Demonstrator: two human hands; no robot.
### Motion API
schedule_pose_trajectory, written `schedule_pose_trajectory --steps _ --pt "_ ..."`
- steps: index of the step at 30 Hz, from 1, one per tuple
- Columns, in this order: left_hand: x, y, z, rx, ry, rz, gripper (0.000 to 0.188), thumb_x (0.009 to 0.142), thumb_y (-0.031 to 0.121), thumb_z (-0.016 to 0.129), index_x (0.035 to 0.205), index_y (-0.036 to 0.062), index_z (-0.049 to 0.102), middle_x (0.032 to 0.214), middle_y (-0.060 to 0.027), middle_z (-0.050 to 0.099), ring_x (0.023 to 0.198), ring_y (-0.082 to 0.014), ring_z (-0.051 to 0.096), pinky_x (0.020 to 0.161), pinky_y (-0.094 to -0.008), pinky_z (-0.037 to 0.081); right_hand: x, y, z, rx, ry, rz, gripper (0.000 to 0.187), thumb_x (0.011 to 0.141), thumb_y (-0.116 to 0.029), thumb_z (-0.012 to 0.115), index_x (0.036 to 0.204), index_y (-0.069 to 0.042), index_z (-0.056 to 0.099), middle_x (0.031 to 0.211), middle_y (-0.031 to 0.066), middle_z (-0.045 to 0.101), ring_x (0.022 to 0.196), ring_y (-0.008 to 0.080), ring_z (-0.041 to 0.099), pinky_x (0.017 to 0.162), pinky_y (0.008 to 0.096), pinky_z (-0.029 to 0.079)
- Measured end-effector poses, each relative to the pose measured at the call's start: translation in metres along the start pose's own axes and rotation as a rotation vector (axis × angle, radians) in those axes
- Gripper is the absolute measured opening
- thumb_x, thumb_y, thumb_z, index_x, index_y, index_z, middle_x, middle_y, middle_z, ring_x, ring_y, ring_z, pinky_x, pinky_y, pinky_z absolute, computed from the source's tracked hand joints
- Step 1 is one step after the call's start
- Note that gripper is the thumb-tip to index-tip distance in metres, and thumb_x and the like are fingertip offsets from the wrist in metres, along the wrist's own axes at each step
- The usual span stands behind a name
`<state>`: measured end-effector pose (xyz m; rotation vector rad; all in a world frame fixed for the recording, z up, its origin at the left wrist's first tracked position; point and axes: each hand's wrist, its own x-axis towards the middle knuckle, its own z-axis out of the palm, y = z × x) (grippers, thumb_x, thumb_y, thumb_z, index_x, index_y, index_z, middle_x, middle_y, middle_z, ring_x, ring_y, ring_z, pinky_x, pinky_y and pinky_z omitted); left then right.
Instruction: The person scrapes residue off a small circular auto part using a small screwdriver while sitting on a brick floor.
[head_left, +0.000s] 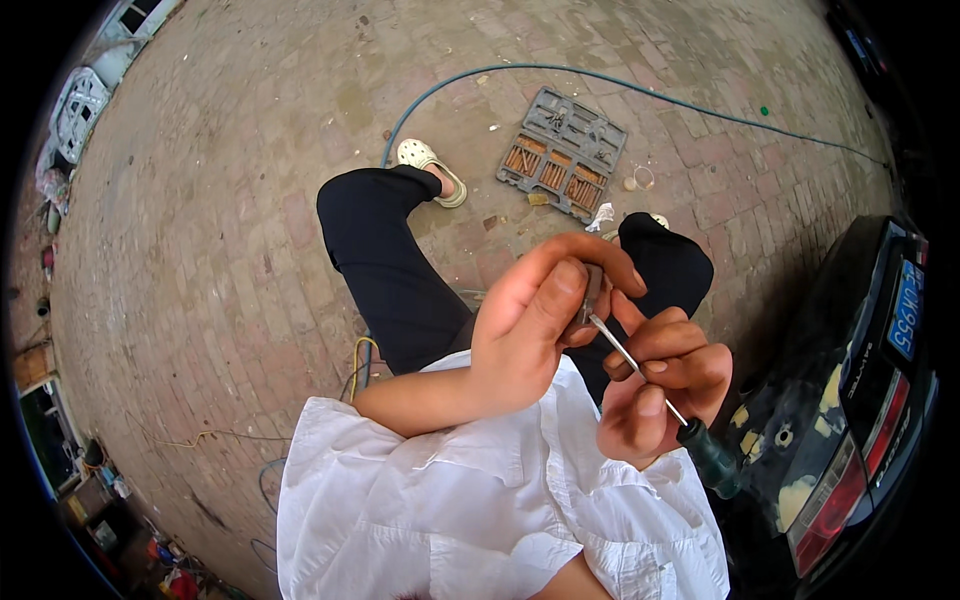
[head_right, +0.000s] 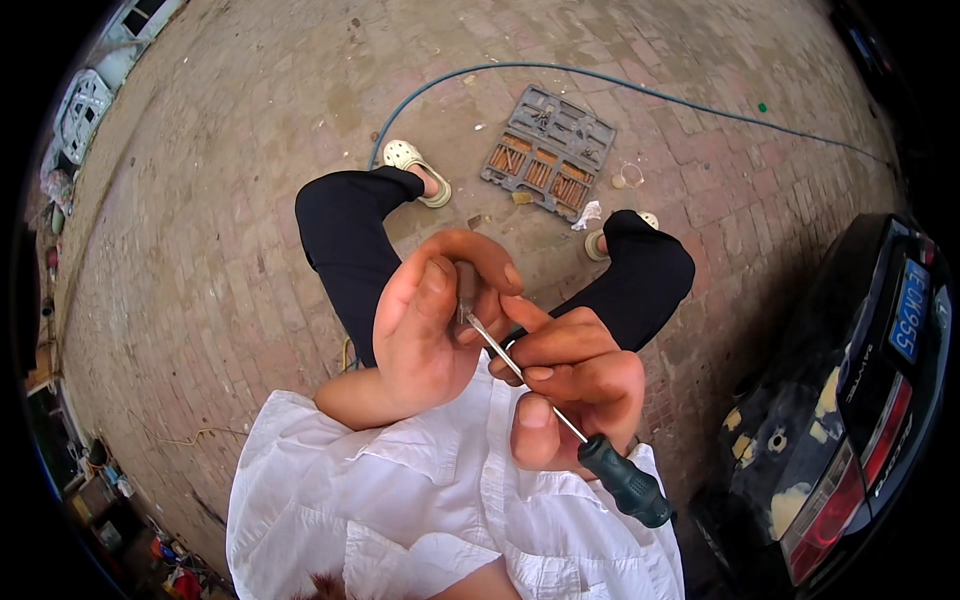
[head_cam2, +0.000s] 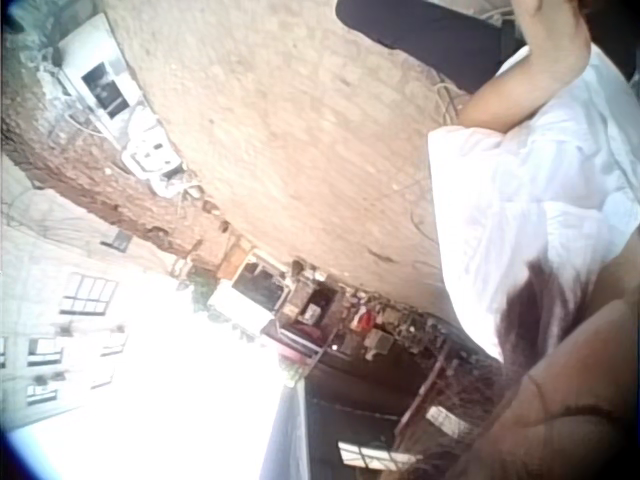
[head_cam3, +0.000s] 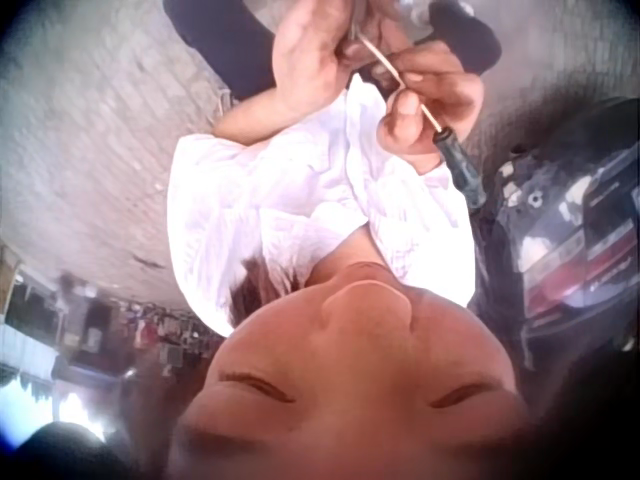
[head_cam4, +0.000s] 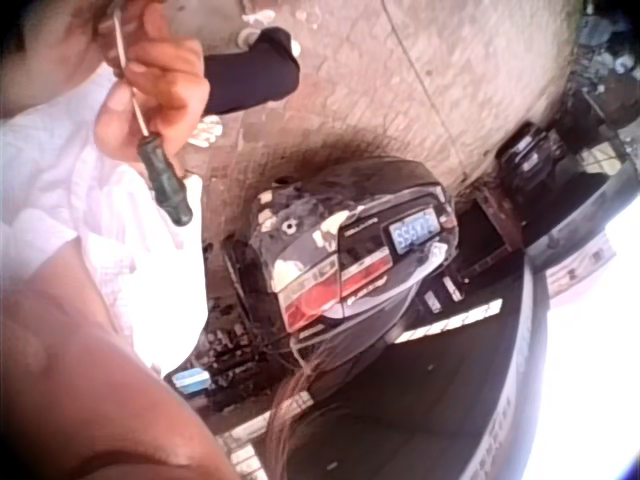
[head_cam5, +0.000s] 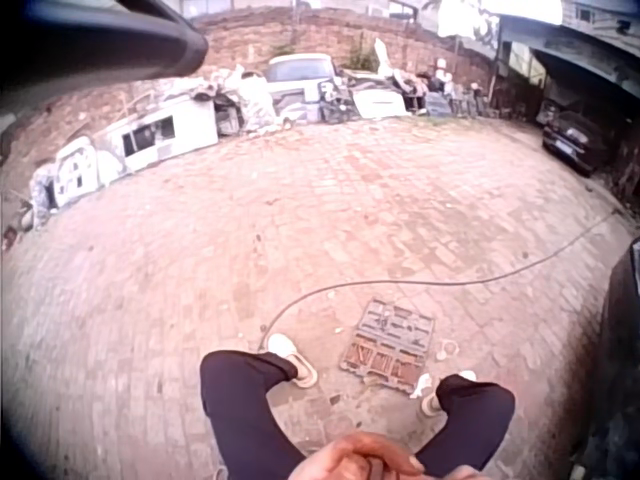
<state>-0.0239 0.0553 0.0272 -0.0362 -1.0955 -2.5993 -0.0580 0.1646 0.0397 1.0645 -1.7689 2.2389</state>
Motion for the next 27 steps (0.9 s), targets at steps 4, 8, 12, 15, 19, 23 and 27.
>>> schedule_pose_trajectory --steps 4,8,12,15,19,23,27 --pt "-0.001 0.001 0.004 0.038 0.031 0.058 0.037 0.098 0.034 0.035 0.104 0.0006 0.05 0.087 -0.0039 0.055 0.062 -0.0029 0.042 0.053 -0.0168 0.03 0.002 0.0 0.001 -0.012 -0.034 -0.049 0.023 0.085 -0.019 0.053 0.084 -0.002 0.039 0.067 0.0148 0.049 0.053 0.0157 0.043 0.078 0.0426 0.051" --pt "-0.002 0.001 -0.003 0.135 -0.035 0.102 0.037 0.097 0.035 0.035 0.106 0.0005 0.048 0.095 -0.0049 0.053 0.067 -0.0037 0.047 0.054 -0.0164 0.032 0.001 0.0 0.003 -0.069 -0.051 -0.076 0.022 0.085 -0.018 0.053 0.085 -0.002 0.039 0.068 0.0156 0.051 0.052 0.016 0.046 0.075 0.0399 0.051" --pt "-0.005 -0.001 0.002 0.203 0.033 0.158 0.038 0.097 0.036 0.035 0.106 0.001 0.047 0.093 -0.0047 0.053 0.069 -0.0048 0.051 0.053 -0.016 0.033 -0.002 0.002 0.003 -0.103 -0.066 -0.121 0.022 0.085 -0.018 0.054 0.084 -0.002 0.039 0.068 0.0154 0.052 0.052 0.0158 0.047 0.065 0.0342 0.05" --pt "-0.007 -0.001 0.0 0.22 0.03 0.159 0.039 0.097 0.037 0.035 0.105 0.0012 0.047 0.092 -0.0051 0.052 0.069 -0.0055 0.053 0.052 -0.0158 0.034 -0.002 0.001 0.002 -0.133 -0.1 -0.134 0.023 0.084 -0.018 0.056 0.083 -0.003 0.038 0.069 0.0146 0.053 0.052 0.0154 0.047 0.058 0.0303 0.047" --pt "-0.008 -0.005 0.003 0.198 0.055 0.177 0.039 0.097 0.037 0.035 0.105 0.0007 0.046 0.091 -0.0057 0.052 0.068 -0.0061 0.053 0.051 -0.0159 0.036 -0.003 0.0 0.001 -0.166 -0.146 -0.155 0.024 0.084 -0.017 0.058 0.082 -0.004 0.038 0.072 0.0142 0.054 0.051 0.0146 0.047 0.053 0.0276 0.043" --pt "-0.008 0.002 0.017 0.198 0.24 0.057 0.043 0.094 0.044 0.036 0.096 0.0012 0.043 0.073 -0.0032 0.046 0.052 -0.0036 0.038 0.049 -0.0172 0.038 -0.004 -0.003 0.002 -0.163 -0.164 -0.085 0.02 0.082 -0.011 0.06 0.082 -0.003 0.042 0.077 0.015 0.056 0.057 0.0185 0.051 0.058 0.03 0.044" --pt "-0.005 -0.005 0.018 0.162 0.241 0.107 0.043 0.094 0.044 0.036 0.095 0.0013 0.044 0.066 -0.001 0.042 0.049 -0.0028 0.035 0.047 -0.0168 0.037 -0.007 0.0 0.004 -0.159 -0.114 -0.094 0.019 0.082 -0.01 0.059 0.083 -0.003 0.041 0.078 0.0147 0.056 0.057 0.0184 0.05 0.057 0.028 0.043"
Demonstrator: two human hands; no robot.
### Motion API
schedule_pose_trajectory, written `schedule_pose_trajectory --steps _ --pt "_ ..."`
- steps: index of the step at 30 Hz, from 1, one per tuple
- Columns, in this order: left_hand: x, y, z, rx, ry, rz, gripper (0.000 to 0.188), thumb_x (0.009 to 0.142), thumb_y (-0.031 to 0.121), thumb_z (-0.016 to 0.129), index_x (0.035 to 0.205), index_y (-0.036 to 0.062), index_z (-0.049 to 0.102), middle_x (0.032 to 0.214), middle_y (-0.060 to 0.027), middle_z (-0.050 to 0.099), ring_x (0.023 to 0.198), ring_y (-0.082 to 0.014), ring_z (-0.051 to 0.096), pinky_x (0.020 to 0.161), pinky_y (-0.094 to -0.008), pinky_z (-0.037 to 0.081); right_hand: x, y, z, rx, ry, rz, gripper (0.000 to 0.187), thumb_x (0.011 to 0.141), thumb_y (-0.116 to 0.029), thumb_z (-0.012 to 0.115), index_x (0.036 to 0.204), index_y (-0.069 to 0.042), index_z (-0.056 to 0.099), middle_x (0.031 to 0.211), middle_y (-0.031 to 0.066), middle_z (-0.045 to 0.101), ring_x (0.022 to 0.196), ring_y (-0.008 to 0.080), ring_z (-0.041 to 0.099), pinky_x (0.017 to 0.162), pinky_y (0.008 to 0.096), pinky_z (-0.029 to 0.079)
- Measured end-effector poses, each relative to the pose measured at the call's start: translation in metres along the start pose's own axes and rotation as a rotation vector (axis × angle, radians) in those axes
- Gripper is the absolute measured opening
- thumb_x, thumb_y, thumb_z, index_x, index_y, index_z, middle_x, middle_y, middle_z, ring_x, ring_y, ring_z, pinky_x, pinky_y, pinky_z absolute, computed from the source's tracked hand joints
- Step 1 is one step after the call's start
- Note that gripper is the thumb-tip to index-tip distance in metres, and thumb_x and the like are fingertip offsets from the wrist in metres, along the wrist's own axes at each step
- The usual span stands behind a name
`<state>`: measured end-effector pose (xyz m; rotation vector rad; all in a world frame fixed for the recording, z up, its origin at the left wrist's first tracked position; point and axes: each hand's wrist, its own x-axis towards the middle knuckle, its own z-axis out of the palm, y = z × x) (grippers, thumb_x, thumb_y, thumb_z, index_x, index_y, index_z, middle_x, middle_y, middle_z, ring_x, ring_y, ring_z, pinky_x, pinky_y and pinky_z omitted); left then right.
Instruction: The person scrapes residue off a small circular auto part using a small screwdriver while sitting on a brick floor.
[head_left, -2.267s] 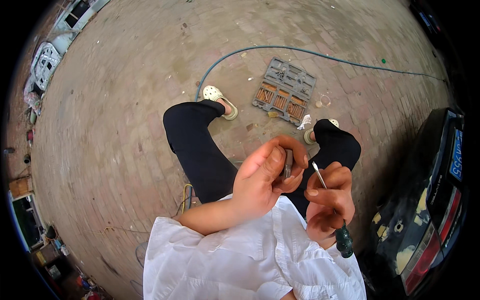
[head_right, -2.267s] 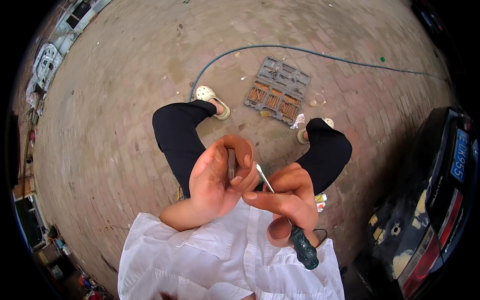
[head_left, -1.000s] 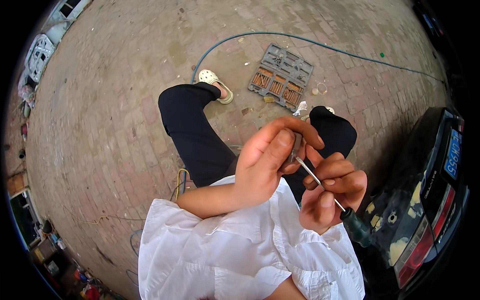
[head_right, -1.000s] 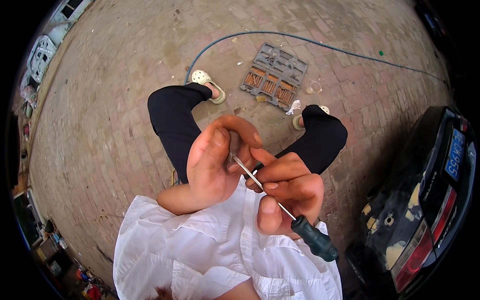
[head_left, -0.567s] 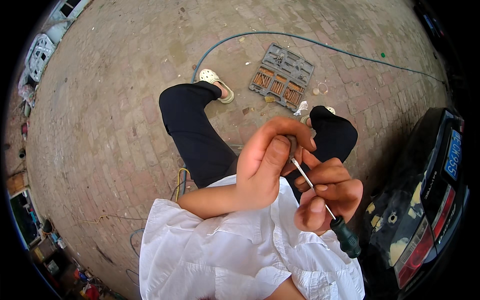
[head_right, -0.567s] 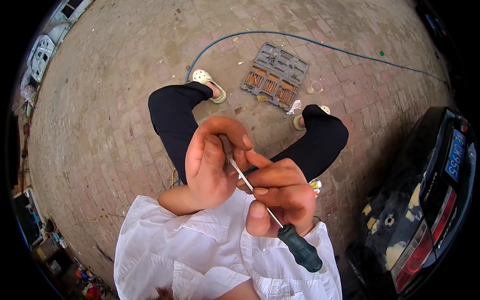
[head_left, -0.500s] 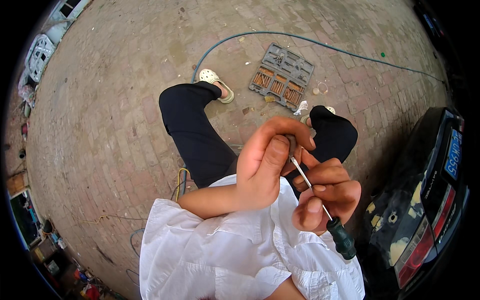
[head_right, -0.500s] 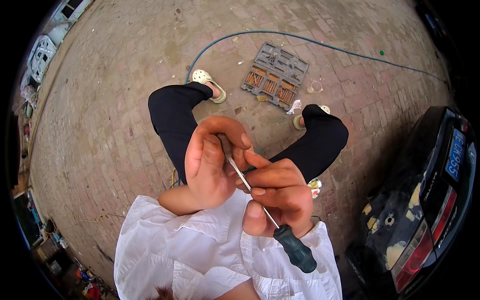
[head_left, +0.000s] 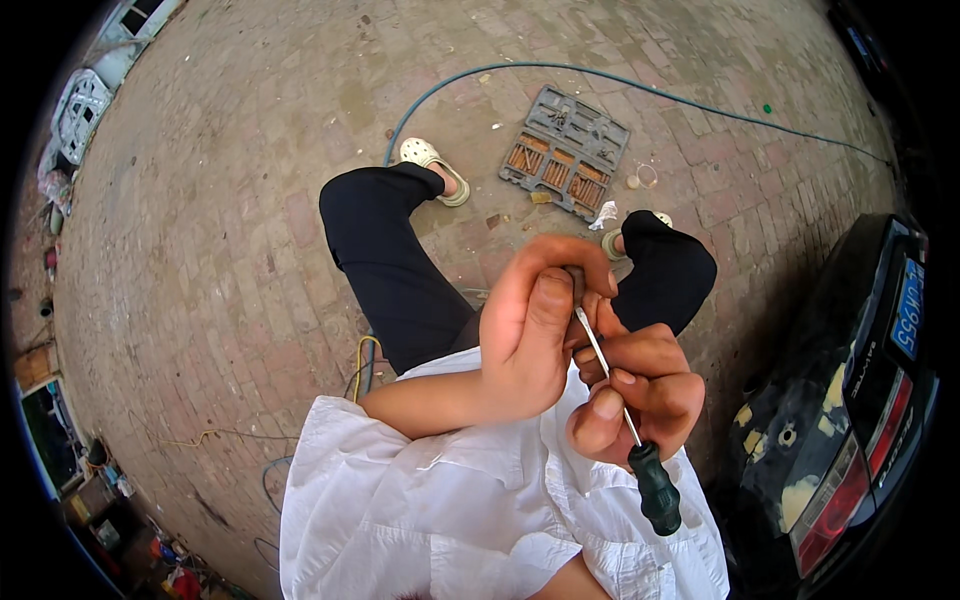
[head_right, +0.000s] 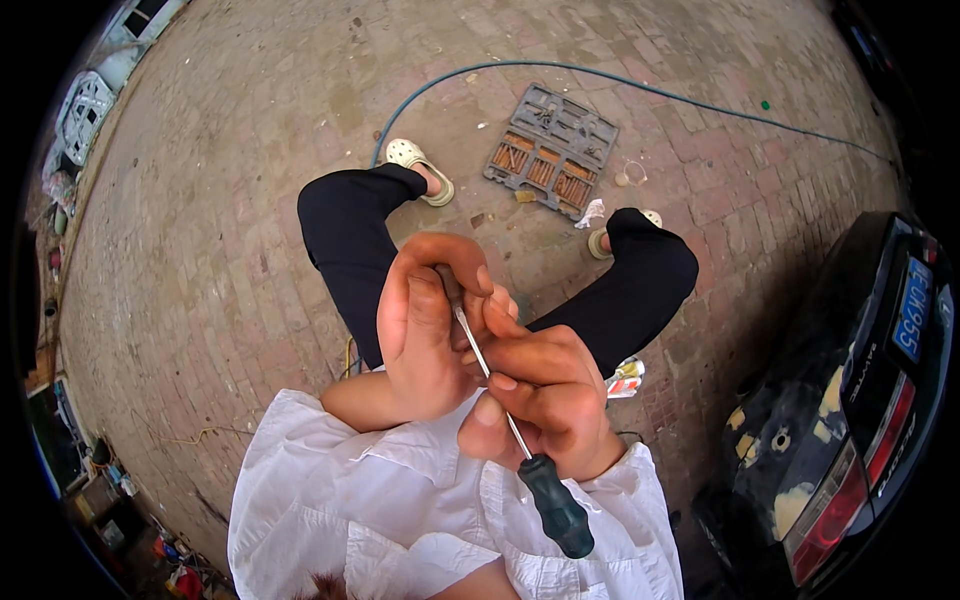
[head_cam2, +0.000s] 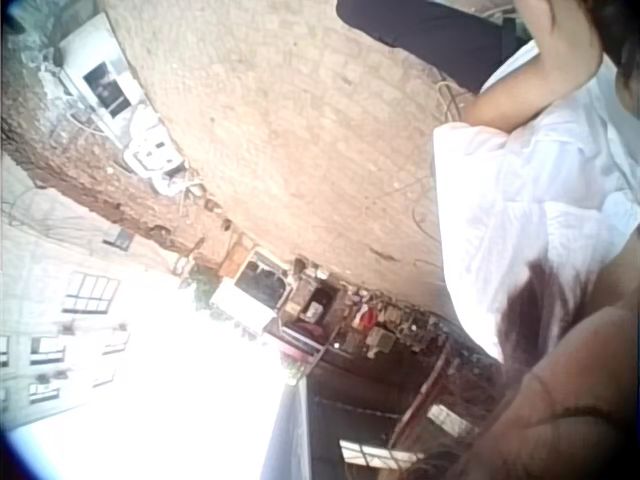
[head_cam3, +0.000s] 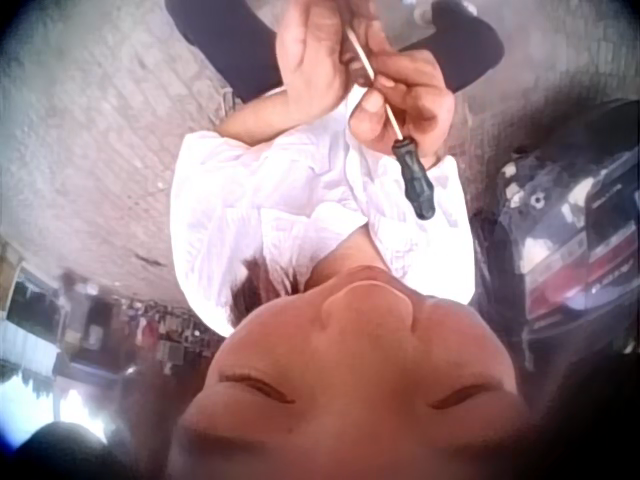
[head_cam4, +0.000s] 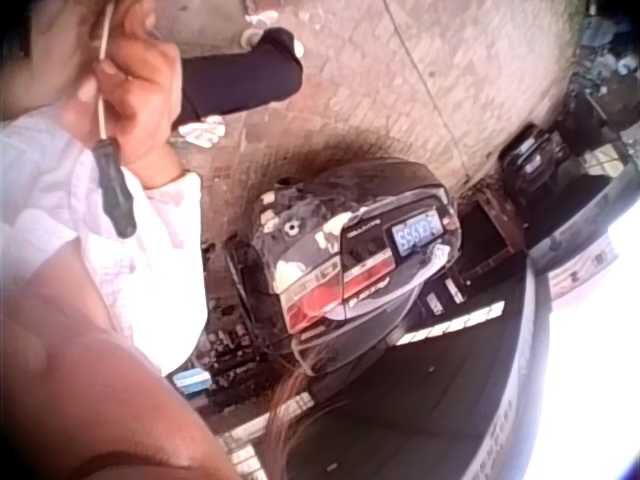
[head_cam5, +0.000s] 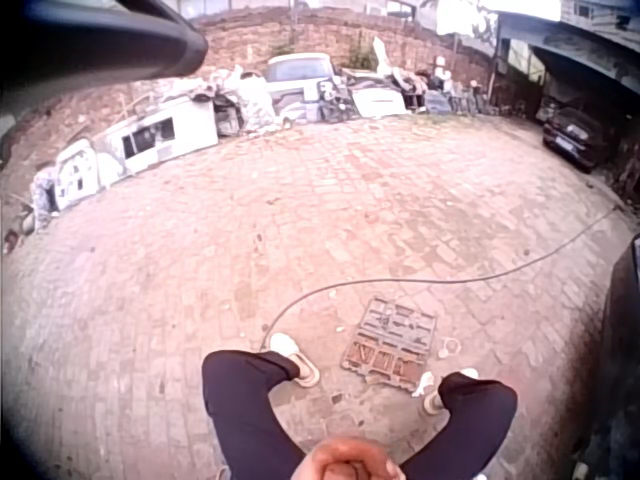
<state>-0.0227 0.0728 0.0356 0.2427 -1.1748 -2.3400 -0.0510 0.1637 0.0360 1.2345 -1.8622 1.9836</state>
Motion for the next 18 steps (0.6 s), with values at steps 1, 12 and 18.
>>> schedule_pose_trajectory --steps 1,12,18 --pt "0.001 0.001 -0.001 -0.019 -0.012 -0.022 0.043 0.094 0.044 0.036 0.094 0.0015 0.044 0.065 -0.0006 0.042 0.048 -0.0026 0.034 0.047 -0.0168 0.037 0.0 0.002 0.001 -0.039 0.01 -0.032 0.019 0.083 -0.011 0.057 0.083 -0.003 0.039 0.076 0.0144 0.055 0.053 0.016 0.049 0.052 0.0257 0.042" --pt "0.002 -0.002 0.001 -0.078 0.024 -0.063 0.042 0.095 0.043 0.036 0.091 0.0018 0.044 0.059 0.001 0.038 0.044 -0.0027 0.028 0.045 -0.017 0.035 -0.003 -0.002 -0.009 0.04 -0.031 0.088 0.017 0.074 -0.001 0.064 0.082 -0.002 0.049 0.087 0.0147 0.059 0.071 0.0273 0.061 0.068 0.0348 0.049" --pt "0.001 -0.002 -0.002 -0.039 -0.008 -0.029 0.042 0.095 0.043 0.036 0.092 0.0018 0.044 0.059 0.0012 0.038 0.044 -0.0027 0.028 0.046 -0.0176 0.036 -0.003 -0.001 -0.005 0.173 0.003 0.101 0.018 0.074 0.0 0.064 0.083 -0.003 0.048 0.087 0.0145 0.059 0.069 0.0268 0.061 0.067 0.035 0.048"
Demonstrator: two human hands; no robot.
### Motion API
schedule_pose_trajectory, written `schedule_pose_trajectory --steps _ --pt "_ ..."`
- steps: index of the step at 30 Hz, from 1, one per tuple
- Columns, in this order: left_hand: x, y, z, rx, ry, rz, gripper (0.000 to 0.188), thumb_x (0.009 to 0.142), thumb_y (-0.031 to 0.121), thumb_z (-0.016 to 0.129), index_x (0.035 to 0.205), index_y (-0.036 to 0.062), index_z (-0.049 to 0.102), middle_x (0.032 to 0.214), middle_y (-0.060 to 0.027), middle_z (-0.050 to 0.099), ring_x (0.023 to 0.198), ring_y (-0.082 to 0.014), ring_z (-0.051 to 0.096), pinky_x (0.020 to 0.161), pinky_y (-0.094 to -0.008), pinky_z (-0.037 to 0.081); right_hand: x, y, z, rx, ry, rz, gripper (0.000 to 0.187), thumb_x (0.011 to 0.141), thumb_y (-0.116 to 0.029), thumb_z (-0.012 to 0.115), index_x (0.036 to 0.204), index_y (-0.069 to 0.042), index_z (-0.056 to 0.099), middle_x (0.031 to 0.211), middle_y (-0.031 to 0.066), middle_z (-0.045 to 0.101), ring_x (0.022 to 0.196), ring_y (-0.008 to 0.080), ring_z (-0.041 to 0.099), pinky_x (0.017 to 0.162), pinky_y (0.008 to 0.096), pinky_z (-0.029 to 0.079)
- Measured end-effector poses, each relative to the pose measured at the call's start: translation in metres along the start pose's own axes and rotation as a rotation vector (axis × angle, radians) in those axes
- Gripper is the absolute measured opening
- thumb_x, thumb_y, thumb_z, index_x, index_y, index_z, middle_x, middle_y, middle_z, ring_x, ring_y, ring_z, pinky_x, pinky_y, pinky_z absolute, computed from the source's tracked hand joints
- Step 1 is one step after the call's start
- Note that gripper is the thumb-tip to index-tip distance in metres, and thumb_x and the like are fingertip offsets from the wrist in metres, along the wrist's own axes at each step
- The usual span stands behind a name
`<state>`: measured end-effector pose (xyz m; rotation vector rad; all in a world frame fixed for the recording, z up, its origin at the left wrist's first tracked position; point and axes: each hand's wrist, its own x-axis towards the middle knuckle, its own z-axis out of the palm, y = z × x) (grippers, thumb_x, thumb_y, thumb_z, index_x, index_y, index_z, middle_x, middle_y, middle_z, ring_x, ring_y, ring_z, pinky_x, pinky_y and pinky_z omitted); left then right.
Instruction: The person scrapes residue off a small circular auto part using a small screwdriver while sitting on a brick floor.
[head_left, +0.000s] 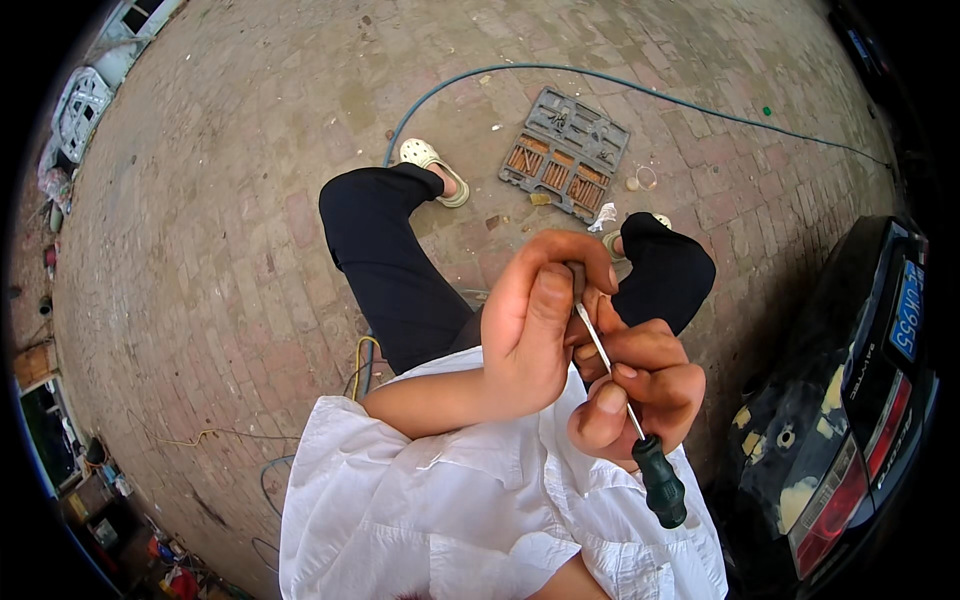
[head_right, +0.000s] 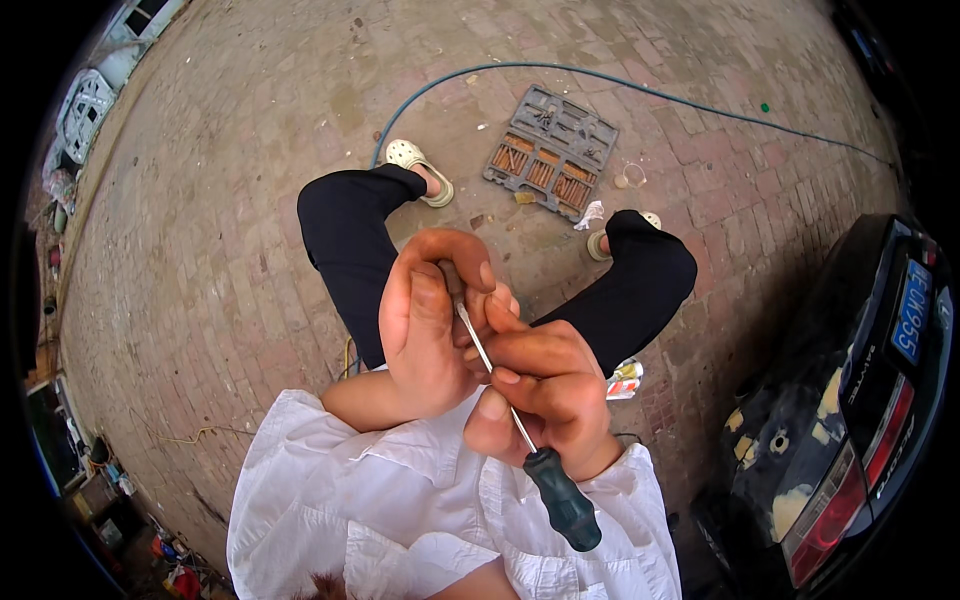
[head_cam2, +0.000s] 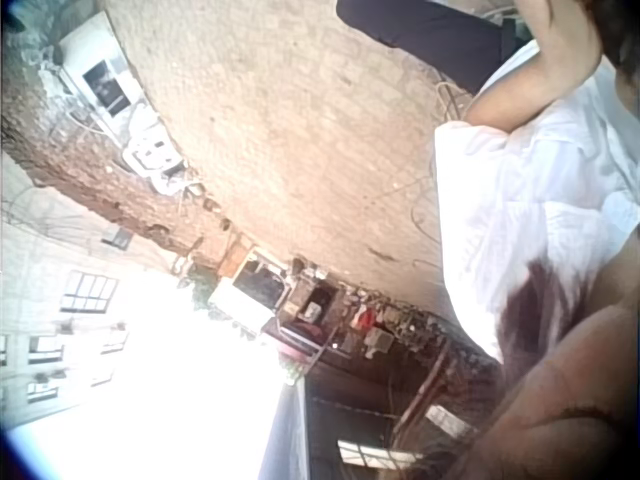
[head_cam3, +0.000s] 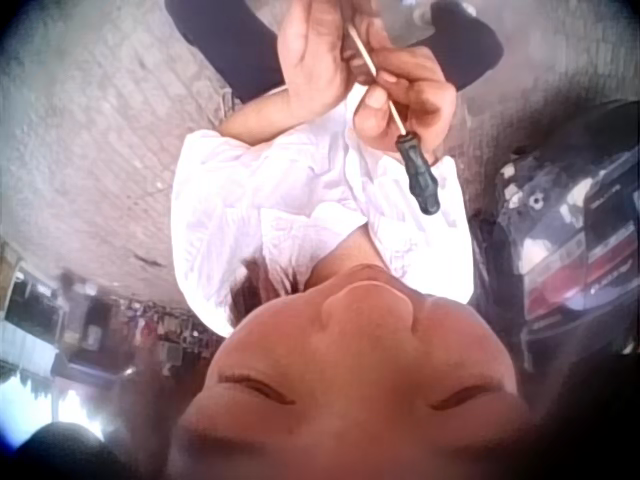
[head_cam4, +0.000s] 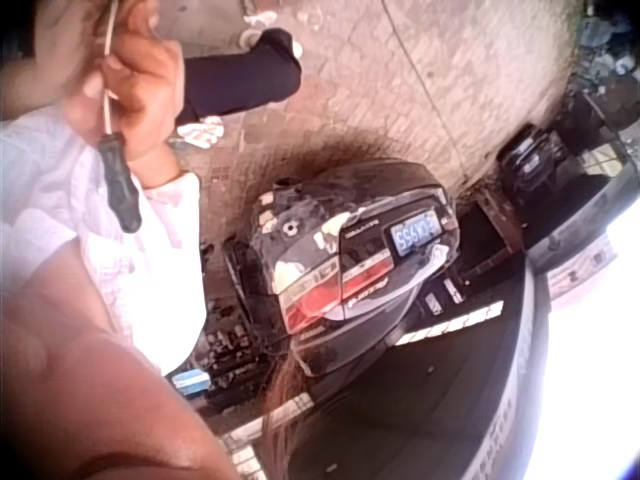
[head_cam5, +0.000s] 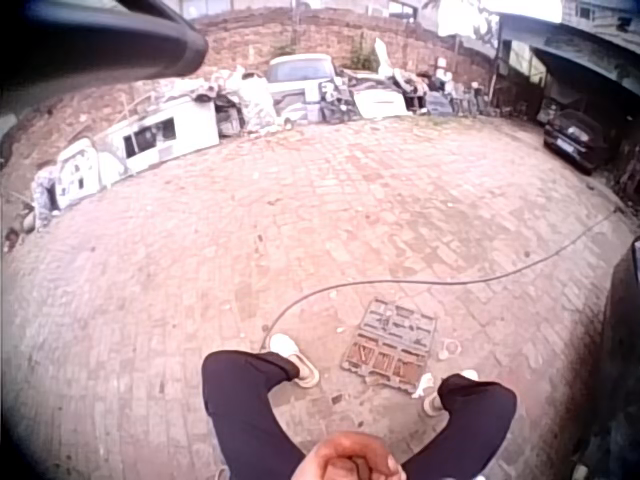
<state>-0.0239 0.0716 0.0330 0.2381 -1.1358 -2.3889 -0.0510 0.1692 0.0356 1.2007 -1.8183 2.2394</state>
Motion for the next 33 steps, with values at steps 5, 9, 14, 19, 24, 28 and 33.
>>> schedule_pose_trajectory --steps 5,9,14,19,24,28,33 --pt "0.001 0.0 0.006 0.062 0.06 0.037 0.043 0.095 0.044 0.036 0.092 0.0016 0.044 0.063 -0.0001 0.041 0.047 -0.0039 0.034 0.047 -0.0181 0.037 -0.001 0.002 -0.002 -0.093 0.006 -0.048 0.018 0.079 -0.008 0.061 0.084 -0.003 0.044 0.081 0.014 0.057 0.06 0.0212 0.055 0.055 0.0303 0.043" --pt "0.0 0.004 0.0 0.011 -0.004 -0.042 0.044 0.094 0.044 0.037 0.092 0.0012 0.044 0.065 -0.0008 0.043 0.05 -0.0048 0.038 0.047 -0.0185 0.037 0.002 0.009 0.007 -0.162 0.058 -0.151 0.024 0.086 -0.019 0.055 0.085 -0.003 0.037 0.072 0.0132 0.052 0.049 0.0121 0.043 0.043 0.0242 0.036" --pt "-0.001 0.005 0.004 0.021 0.039 -0.046 0.044 0.094 0.045 0.037 0.092 0.0009 0.045 0.066 -0.0013 0.044 0.05 -0.0051 0.04 0.047 -0.0183 0.037 0.008 0.004 0.011 -0.142 0.04 -0.146 0.022 0.086 -0.016 0.055 0.085 -0.004 0.037 0.072 0.0133 0.052 0.05 0.0129 0.045 0.044 0.0242 0.037" --pt "0.002 0.001 0.004 0.007 0.005 -0.011 0.042 0.095 0.042 0.036 0.093 0.0013 0.045 0.064 -0.0011 0.044 0.05 -0.0044 0.041 0.046 -0.0174 0.038 0.006 0.004 0.005 -0.316 0.009 -0.19 0.021 0.085 -0.015 0.055 0.085 -0.004 0.037 0.073 0.0129 0.053 0.052 0.0134 0.046 0.047 0.0237 0.038" --pt "0.003 0.0 0.005 0.01 0.064 -0.038 0.04 0.096 0.041 0.033 0.093 0.0022 0.045 0.061 -0.0011 0.045 0.045 -0.0026 0.036 0.041 -0.0149 0.033 0.0 0.009 0.005 -0.345 0.037 -0.149 0.021 0.086 -0.015 0.054 0.085 -0.004 0.036 0.073 0.0127 0.053 0.052 0.0132 0.045 0.049 0.0236 0.039" --pt "0.005 -0.001 0.005 -0.064 0.01 -0.04 0.04 0.096 0.041 0.033 0.094 0.0023 0.044 0.059 -0.0011 0.045 0.042 -0.0023 0.032 0.039 -0.0148 0.03 0.003 0.01 0.01 -0.164 0.113 -0.152 0.021 0.084 -0.014 0.056 0.085 -0.003 0.038 0.075 0.0136 0.053 0.054 0.0147 0.047 0.051 0.0251 0.041" --pt "0.003 0.001 0.001 -0.153 -0.074 -0.054 0.037 0.097 0.035 0.034 0.099 -0.0005 0.045 0.07 -0.0023 0.044 0.054 -0.0038 0.041 0.043 -0.016 0.031 0.0 0.004 -0.001 -0.083 0.044 -0.051 0.019 0.077 -0.005 0.062 0.083 -0.002 0.044 0.085 0.0169 0.058 0.065 0.0254 0.06 0.067 0.0343 0.05"
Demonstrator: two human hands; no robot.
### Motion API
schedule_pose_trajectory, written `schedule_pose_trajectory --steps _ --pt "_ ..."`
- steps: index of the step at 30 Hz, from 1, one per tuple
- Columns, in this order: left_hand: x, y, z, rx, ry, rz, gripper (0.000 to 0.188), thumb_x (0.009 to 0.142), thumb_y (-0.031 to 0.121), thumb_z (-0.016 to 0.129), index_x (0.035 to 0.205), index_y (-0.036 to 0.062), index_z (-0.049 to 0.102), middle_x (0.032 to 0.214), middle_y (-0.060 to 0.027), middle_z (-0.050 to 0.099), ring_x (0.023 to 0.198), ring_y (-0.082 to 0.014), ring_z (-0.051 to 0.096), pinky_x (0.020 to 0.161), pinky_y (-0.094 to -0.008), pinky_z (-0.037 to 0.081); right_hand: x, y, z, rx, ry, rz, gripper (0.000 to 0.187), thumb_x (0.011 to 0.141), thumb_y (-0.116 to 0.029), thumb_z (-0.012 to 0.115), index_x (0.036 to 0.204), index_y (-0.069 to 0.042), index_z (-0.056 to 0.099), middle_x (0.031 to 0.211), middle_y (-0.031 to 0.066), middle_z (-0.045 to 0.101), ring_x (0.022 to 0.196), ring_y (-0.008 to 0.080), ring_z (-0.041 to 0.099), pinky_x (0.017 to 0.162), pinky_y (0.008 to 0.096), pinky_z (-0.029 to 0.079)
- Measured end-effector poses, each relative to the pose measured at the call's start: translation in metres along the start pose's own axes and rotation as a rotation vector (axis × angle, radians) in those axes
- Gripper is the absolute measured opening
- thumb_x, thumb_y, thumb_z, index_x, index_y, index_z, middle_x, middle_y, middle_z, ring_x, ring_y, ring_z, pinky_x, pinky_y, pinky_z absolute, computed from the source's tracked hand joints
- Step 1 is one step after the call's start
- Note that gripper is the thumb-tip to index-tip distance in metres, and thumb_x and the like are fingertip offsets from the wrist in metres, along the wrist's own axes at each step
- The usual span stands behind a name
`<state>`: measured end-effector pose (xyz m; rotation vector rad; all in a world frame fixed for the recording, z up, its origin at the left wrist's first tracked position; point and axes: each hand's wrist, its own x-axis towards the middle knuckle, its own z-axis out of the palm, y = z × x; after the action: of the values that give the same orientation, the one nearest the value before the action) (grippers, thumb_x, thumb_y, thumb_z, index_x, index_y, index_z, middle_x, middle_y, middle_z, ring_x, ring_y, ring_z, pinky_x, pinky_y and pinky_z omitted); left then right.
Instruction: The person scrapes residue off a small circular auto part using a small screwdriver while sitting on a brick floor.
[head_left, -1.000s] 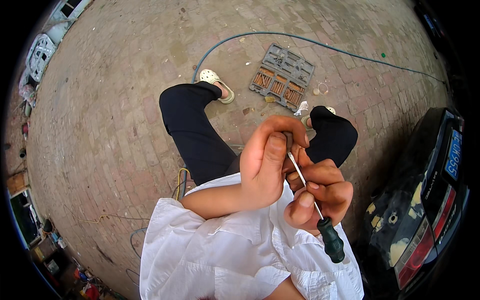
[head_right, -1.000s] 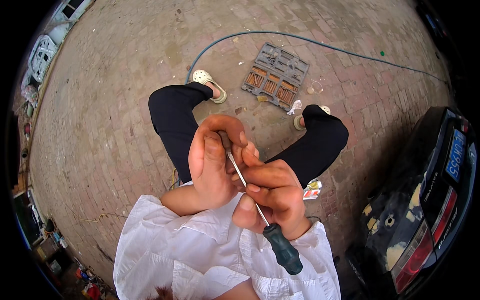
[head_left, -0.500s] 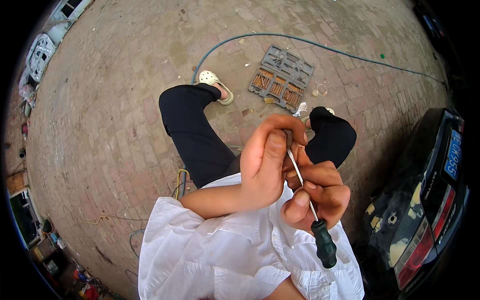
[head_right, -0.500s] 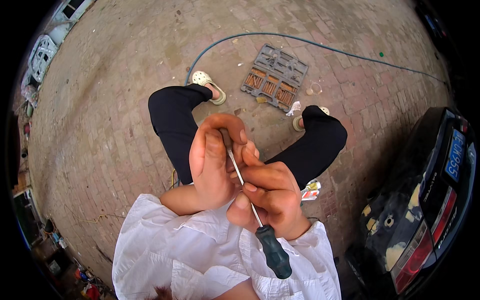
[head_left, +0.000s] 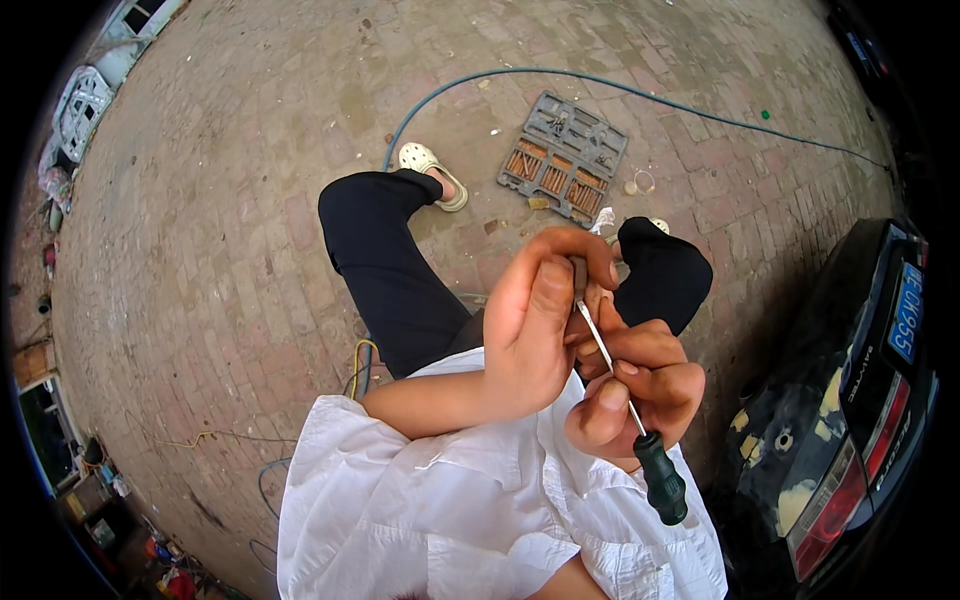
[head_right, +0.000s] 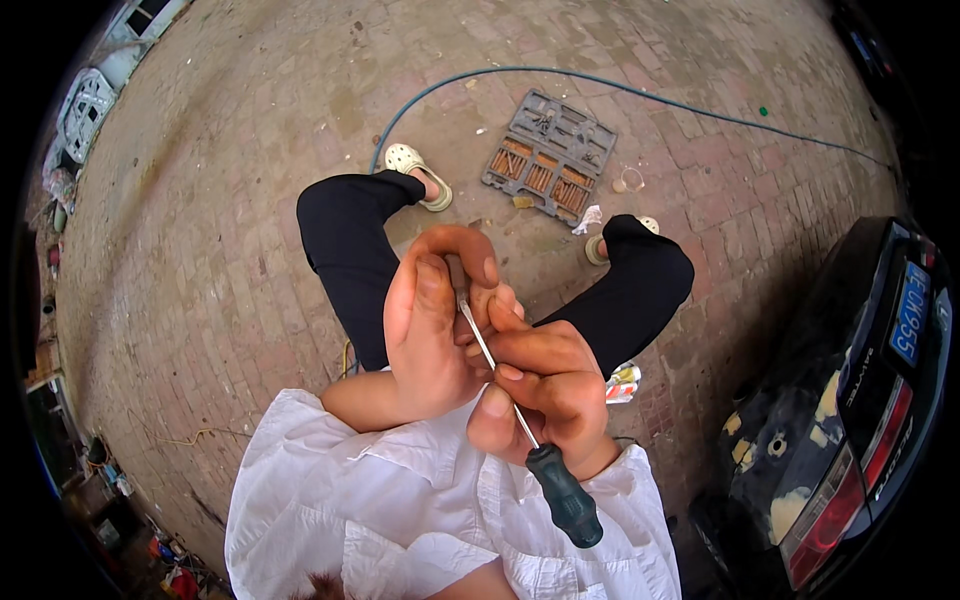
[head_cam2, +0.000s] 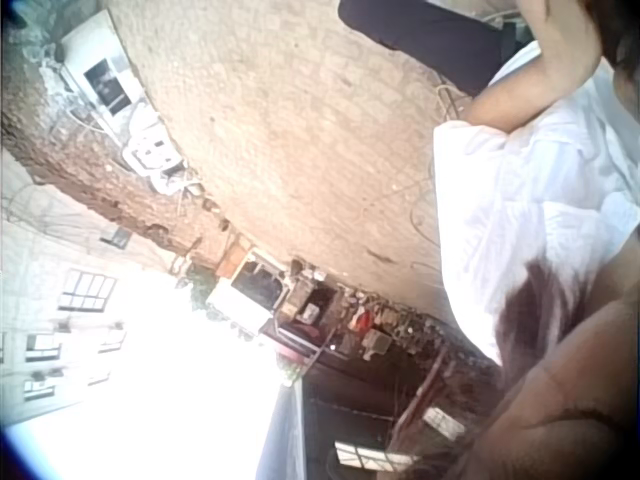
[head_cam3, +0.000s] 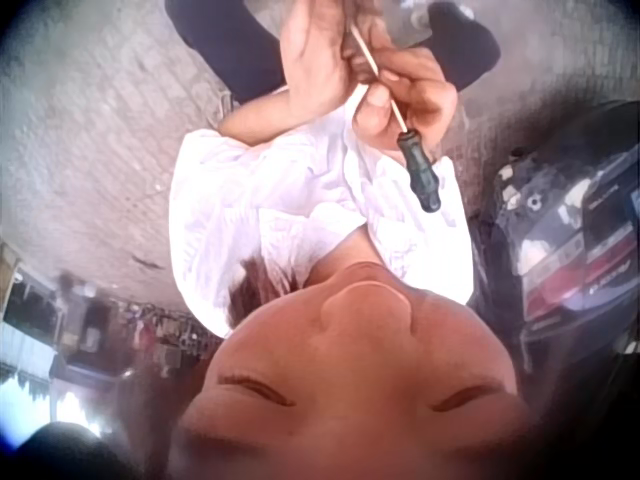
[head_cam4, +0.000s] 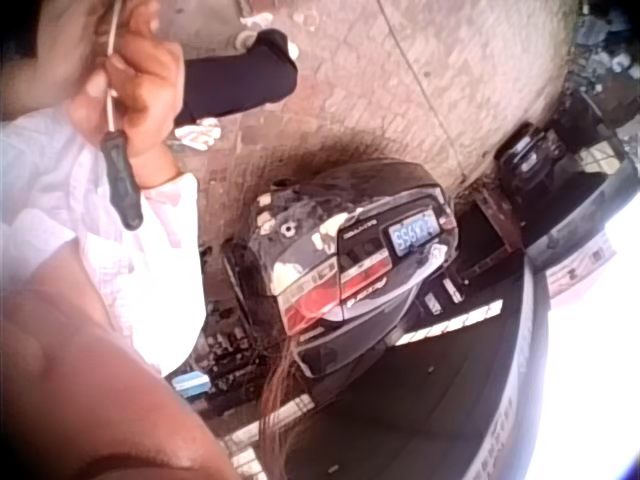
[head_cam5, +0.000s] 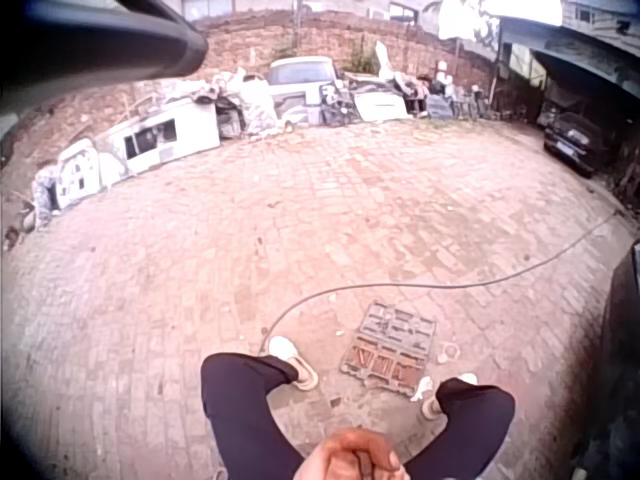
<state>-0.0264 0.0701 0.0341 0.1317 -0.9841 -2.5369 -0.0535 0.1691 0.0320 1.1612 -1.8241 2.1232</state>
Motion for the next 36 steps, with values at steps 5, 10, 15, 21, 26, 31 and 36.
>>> schedule_pose_trajectory --steps 5,10,15,21,26,31,36 --pt "-0.001 -0.008 0.003 0.146 0.099 0.117 0.037 0.098 0.035 0.034 0.1 0.0002 0.046 0.072 -0.0028 0.046 0.052 -0.003 0.04 0.042 -0.0158 0.031 0.003 0.0 0.003 -0.093 -0.028 -0.062 0.021 0.08 -0.01 0.059 0.085 -0.003 0.041 0.081 0.0154 0.056 0.06 0.0213 0.055 0.059 0.0306 0.046" --pt "-0.001 0.001 0.005 0.074 0.128 -0.062 0.04 0.097 0.039 0.033 0.096 0.0008 0.045 0.062 -0.0007 0.045 0.048 -0.0035 0.041 0.045 -0.0162 0.036 0.0 0.003 0.007 -0.262 0.017 -0.067 0.022 0.086 -0.018 0.053 0.086 -0.004 0.035 0.073 0.0133 0.054 0.052 0.0145 0.048 0.049 0.0249 0.039" --pt "-0.001 -0.005 0.001 0.112 0.088 0.024 0.039 0.097 0.039 0.034 0.096 0.0012 0.046 0.062 -0.0003 0.043 0.049 -0.0039 0.042 0.045 -0.0159 0.037 0.002 0.005 0.006 -0.263 -0.019 -0.127 0.022 0.086 -0.017 0.053 0.085 -0.005 0.036 0.073 0.0133 0.054 0.051 0.0148 0.049 0.05 0.0251 0.039" --pt "-0.001 -0.001 0.003 0.06 0.103 -0.036 0.038 0.097 0.038 0.035 0.095 0.0015 0.045 0.065 -0.0011 0.044 0.053 -0.005 0.045 0.049 -0.017 0.041 -0.003 0.002 0.008 -0.214 0.045 -0.048 0.021 0.086 -0.016 0.054 0.085 -0.005 0.036 0.075 0.0128 0.056 0.052 0.0142 0.05 0.053 0.0264 0.04" --pt "-0.002 -0.005 0.004 0.106 0.154 0.035 0.037 0.096 0.038 0.036 0.096 0.0016 0.045 0.069 -0.0024 0.046 0.054 -0.0053 0.047 0.048 -0.0157 0.04 0.001 0.004 0.004 -0.253 -0.038 -0.1 0.021 0.086 -0.017 0.054 0.085 -0.005 0.036 0.075 0.0129 0.056 0.052 0.0143 0.05 0.052 0.0254 0.041" --pt "-0.003 -0.005 0.002 0.129 0.126 0.007 0.038 0.096 0.039 0.036 0.096 0.0015 0.045 0.071 -0.0023 0.047 0.053 -0.0048 0.046 0.047 -0.0159 0.038 -0.003 0.002 0.005 -0.291 -0.009 -0.077 0.023 0.085 -0.018 0.055 0.085 -0.005 0.036 0.076 0.0129 0.056 0.053 0.015 0.05 0.054 0.025 0.041" --pt "-0.001 -0.002 0.007 0.078 0.128 -0.064 0.037 0.097 0.037 0.035 0.098 0.0016 0.045 0.071 -0.002 0.046 0.052 -0.004 0.043 0.043 -0.0158 0.034 0.002 0.002 0.012 -0.323 0.097 -0.075 0.024 0.086 -0.019 0.054 0.084 -0.004 0.035 0.074 0.0138 0.055 0.052 0.0138 0.048 0.053 0.025 0.04"
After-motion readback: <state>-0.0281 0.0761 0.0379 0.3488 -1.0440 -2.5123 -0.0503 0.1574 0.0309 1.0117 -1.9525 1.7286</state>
